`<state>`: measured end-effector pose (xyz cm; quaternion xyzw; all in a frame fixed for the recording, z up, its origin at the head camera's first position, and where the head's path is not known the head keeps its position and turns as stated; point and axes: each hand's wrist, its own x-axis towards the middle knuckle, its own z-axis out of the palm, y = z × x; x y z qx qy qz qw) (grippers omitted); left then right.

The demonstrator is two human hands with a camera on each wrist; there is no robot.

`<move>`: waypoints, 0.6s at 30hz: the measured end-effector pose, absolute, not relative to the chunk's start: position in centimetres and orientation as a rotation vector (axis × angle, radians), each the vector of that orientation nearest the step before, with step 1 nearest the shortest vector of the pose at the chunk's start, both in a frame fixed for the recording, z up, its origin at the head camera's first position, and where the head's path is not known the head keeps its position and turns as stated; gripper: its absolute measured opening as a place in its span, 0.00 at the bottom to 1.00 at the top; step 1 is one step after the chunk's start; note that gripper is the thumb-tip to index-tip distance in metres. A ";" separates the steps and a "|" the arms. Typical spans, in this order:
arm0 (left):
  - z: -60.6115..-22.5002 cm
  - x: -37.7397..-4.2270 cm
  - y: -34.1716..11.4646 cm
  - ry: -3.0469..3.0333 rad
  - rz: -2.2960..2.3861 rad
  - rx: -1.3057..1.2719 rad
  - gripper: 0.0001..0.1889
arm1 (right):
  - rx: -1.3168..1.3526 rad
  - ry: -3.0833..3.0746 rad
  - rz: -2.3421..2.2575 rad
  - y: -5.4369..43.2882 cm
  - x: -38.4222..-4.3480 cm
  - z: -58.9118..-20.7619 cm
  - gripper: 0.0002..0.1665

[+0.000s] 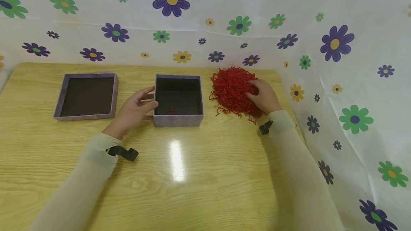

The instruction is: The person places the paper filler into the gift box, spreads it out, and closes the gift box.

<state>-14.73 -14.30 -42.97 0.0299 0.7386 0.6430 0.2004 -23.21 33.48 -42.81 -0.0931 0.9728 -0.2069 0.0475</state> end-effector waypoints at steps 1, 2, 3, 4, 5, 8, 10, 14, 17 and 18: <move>-43.0 -14.7 -14.3 2.064 1.797 0.082 0.37 | -0.290 2.974 -0.629 33.5 -23.1 -42.7 0.33; -43.0 -14.7 -14.3 2.066 1.797 0.082 0.37 | -0.296 2.982 -0.630 33.5 -23.0 -42.5 0.32; -43.0 -14.7 -14.3 2.067 1.796 0.083 0.37 | -0.304 2.990 -0.628 33.5 -22.9 -42.4 0.32; -43.0 -14.7 -14.3 2.068 1.797 0.084 0.37 | -0.310 2.997 -0.631 33.4 -22.9 -42.2 0.32; -43.0 -14.7 -14.3 2.069 1.797 0.086 0.37 | -0.318 3.004 -0.633 33.4 -22.8 -42.1 0.32; -43.0 -14.7 -14.4 2.074 1.798 0.092 0.37 | -0.333 3.020 -0.629 33.2 -22.7 -41.7 0.32; -43.0 -14.7 -14.4 2.079 1.795 0.095 0.37 | -0.338 3.025 -0.625 33.1 -22.7 -41.5 0.32; -43.0 -14.7 -14.4 2.078 1.795 0.099 0.37 | -0.353 3.039 -0.610 32.9 -22.6 -40.9 0.32; -43.1 -14.7 -14.3 2.073 1.799 0.099 0.37 | -0.370 3.051 -0.610 32.7 -22.5 -40.3 0.31; -43.1 -14.7 -14.3 2.073 1.800 0.099 0.37 | -0.375 3.055 -0.610 32.6 -22.5 -40.1 0.31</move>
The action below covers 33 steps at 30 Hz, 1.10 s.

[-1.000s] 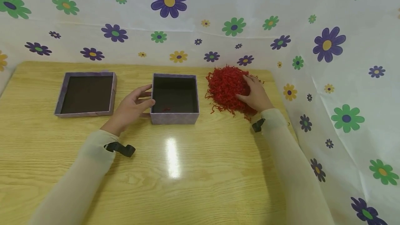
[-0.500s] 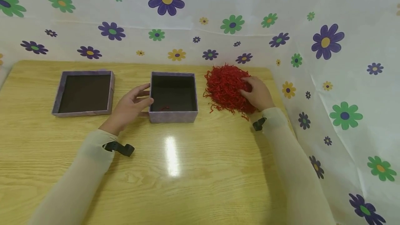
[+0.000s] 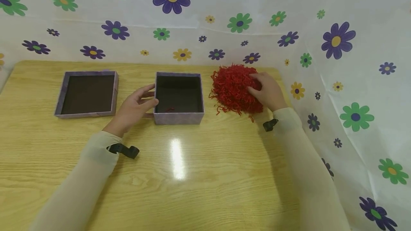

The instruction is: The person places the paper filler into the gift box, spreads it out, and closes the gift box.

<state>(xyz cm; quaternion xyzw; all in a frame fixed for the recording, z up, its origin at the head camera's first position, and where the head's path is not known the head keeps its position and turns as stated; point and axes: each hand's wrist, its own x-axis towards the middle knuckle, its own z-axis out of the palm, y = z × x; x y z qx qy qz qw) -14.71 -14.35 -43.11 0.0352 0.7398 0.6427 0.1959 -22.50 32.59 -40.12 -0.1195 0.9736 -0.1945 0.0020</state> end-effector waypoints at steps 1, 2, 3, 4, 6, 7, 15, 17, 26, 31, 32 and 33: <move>-43.1 -14.7 -14.3 2.073 1.800 0.097 0.37 | -0.380 3.059 -0.610 32.5 -22.5 -39.9 0.31; -43.1 -14.7 -14.3 2.073 1.800 0.095 0.37 | -0.381 3.062 -0.610 32.5 -22.5 -39.8 0.30; -43.1 -14.7 -14.3 2.073 1.799 0.093 0.37 | -0.379 3.065 -0.611 32.4 -22.5 -39.6 0.30; -43.1 -14.7 -14.3 2.072 1.799 0.090 0.37 | -0.377 3.068 -0.612 32.4 -22.4 -39.4 0.30; -43.1 -14.7 -14.3 2.069 1.799 0.088 0.37 | -0.368 3.069 -0.618 32.3 -22.4 -39.1 0.29; -43.1 -14.8 -14.4 2.066 1.800 0.087 0.37 | -0.363 3.068 -0.622 32.3 -22.3 -38.9 0.29; -43.3 -14.9 -14.3 2.065 1.800 0.084 0.37 | -0.368 3.071 -0.617 32.2 -22.1 -37.9 0.28; -43.3 -14.8 -14.3 2.066 1.799 0.085 0.37 | -0.380 3.078 -0.616 32.1 -22.1 -37.6 0.28; -43.3 -14.8 -14.3 2.068 1.800 0.086 0.37 | -0.464 3.111 -0.640 31.5 -21.7 -36.2 0.26; -43.3 -14.7 -14.3 2.083 1.792 0.085 0.37 | -0.512 3.120 -0.629 30.9 -21.5 -35.6 0.26; -43.3 -14.7 -14.3 2.083 1.792 0.086 0.37 | -0.512 3.117 -0.632 30.9 -21.5 -35.6 0.27; -43.3 -14.7 -14.3 2.083 1.792 0.090 0.37 | -0.511 3.114 -0.636 30.8 -21.4 -35.5 0.27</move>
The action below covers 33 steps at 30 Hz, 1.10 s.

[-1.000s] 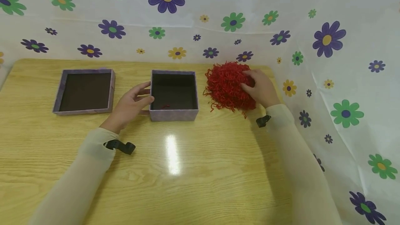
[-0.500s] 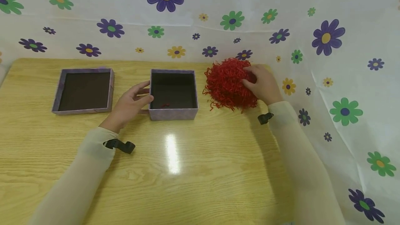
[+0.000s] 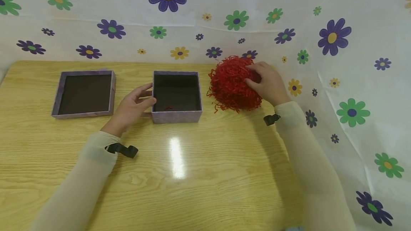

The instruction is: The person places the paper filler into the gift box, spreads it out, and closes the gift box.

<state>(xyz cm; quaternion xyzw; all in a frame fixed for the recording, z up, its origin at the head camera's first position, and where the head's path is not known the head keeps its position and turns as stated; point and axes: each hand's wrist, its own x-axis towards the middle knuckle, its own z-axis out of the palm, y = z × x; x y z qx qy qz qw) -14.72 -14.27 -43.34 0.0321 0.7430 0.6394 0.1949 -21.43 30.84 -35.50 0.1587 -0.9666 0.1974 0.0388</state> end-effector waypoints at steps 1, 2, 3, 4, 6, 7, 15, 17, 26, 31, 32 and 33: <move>-43.4 -14.7 -14.3 2.078 1.797 0.093 0.37 | 0.486 -2.966 0.609 30.8 -21.4 -35.5 0.27; -43.4 -14.7 -14.3 2.071 1.803 0.094 0.37 | 0.484 -2.967 0.616 30.8 -21.4 -35.4 0.28; -43.3 -14.7 -14.2 2.068 1.806 0.092 0.37 | 0.487 -2.966 0.621 30.8 -21.4 -35.3 0.28; -43.3 -14.7 -14.2 2.067 1.806 0.089 0.37 | 0.489 -2.964 0.624 30.7 -21.4 -35.2 0.28; -43.3 -14.7 -14.2 2.060 1.814 0.083 0.36 | 0.471 -2.963 0.655 30.6 -21.4 -34.8 0.30; -43.2 -14.7 -14.2 2.053 1.820 0.080 0.36 | 0.458 -2.963 0.673 30.5 -21.4 -34.6 0.30; -43.1 -14.8 -14.0 2.035 1.843 0.071 0.40 | 0.499 -2.903 0.718 29.8 -20.7 -33.0 0.23; -43.1 -14.8 -14.1 2.039 1.844 0.066 0.40 | 0.555 -2.881 0.688 29.6 -20.7 -32.9 0.19; -43.2 -14.7 -14.1 2.033 1.848 0.069 0.40 | 0.646 -2.880 0.641 28.4 -20.3 -32.4 0.16; -43.3 -14.7 -14.1 2.037 1.842 0.070 0.40 | 0.677 -2.836 0.639 28.1 -20.2 -31.7 0.15; -43.3 -14.7 -14.1 2.037 1.841 0.071 0.40 | 0.684 -2.823 0.641 28.1 -20.2 -31.5 0.16; -43.4 -14.7 -14.1 2.036 1.842 0.072 0.40 | 0.686 -2.815 0.640 28.0 -20.2 -31.3 0.16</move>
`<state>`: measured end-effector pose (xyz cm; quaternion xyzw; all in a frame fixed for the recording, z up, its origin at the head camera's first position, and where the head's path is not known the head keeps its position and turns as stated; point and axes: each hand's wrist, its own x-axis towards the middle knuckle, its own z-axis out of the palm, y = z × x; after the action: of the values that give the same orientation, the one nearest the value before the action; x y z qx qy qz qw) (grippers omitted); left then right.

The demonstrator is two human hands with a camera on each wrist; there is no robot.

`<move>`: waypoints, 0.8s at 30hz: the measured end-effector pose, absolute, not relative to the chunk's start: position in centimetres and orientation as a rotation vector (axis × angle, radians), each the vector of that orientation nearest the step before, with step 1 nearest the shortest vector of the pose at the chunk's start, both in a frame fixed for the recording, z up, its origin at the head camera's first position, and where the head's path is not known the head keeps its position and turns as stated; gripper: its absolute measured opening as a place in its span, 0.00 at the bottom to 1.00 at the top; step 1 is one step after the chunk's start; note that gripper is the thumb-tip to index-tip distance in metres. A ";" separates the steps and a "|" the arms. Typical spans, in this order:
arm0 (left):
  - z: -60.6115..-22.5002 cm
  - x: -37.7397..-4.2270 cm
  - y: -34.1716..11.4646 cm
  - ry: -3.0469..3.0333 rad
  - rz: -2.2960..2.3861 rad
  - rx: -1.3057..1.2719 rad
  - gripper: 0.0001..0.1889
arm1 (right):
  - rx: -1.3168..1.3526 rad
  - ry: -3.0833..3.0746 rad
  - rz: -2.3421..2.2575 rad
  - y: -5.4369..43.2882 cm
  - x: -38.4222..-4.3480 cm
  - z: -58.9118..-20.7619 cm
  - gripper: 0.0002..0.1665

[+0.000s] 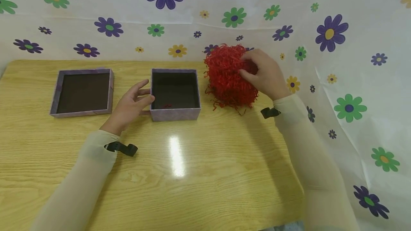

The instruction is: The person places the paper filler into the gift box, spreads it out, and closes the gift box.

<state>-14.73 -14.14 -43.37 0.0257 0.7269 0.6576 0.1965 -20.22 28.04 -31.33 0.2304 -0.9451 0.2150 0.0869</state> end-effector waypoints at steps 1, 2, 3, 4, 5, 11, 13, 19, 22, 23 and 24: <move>-43.4 -14.8 -14.1 2.034 1.842 0.073 0.40 | 0.682 -2.815 0.638 28.0 -20.3 -31.1 0.15; -43.4 -14.8 -14.1 2.031 1.843 0.074 0.40 | 0.679 -2.817 0.644 28.0 -20.3 -30.9 0.15; -43.4 -14.8 -14.1 2.030 1.842 0.074 0.41 | 0.677 -2.818 0.650 28.0 -20.3 -30.6 0.15; -43.4 -14.8 -14.1 2.030 1.842 0.072 0.41 | 0.676 -2.819 0.654 27.9 -20.4 -30.4 0.15; -43.5 -14.8 -14.1 2.029 1.842 0.073 0.41 | 0.675 -2.820 0.663 27.9 -20.5 -30.1 0.15; -43.6 -14.9 -14.2 2.029 1.836 0.066 0.42 | 0.710 -2.785 0.660 27.4 -20.6 -28.8 0.15; -43.7 -14.8 -14.2 2.025 1.835 0.060 0.42 | 0.713 -2.786 0.638 27.2 -20.6 -28.5 0.15; -43.6 -14.7 -14.2 2.027 1.833 0.049 0.45 | 0.726 -2.794 0.606 26.4 -20.5 -27.8 0.16; -43.5 -14.7 -14.2 2.012 1.852 0.047 0.45 | 0.748 -2.775 0.612 26.0 -20.5 -27.6 0.15; -43.5 -14.7 -14.2 2.004 1.861 0.047 0.45 | 0.758 -2.765 0.613 25.9 -20.5 -27.5 0.15; -43.5 -14.7 -14.1 2.002 1.864 0.048 0.45 | 0.765 -2.756 0.613 25.8 -20.5 -27.4 0.15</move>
<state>-14.71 -14.15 -43.50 0.0173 0.7167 0.6674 0.2016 -20.47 25.81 -27.37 0.2599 -0.9367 0.2082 0.1079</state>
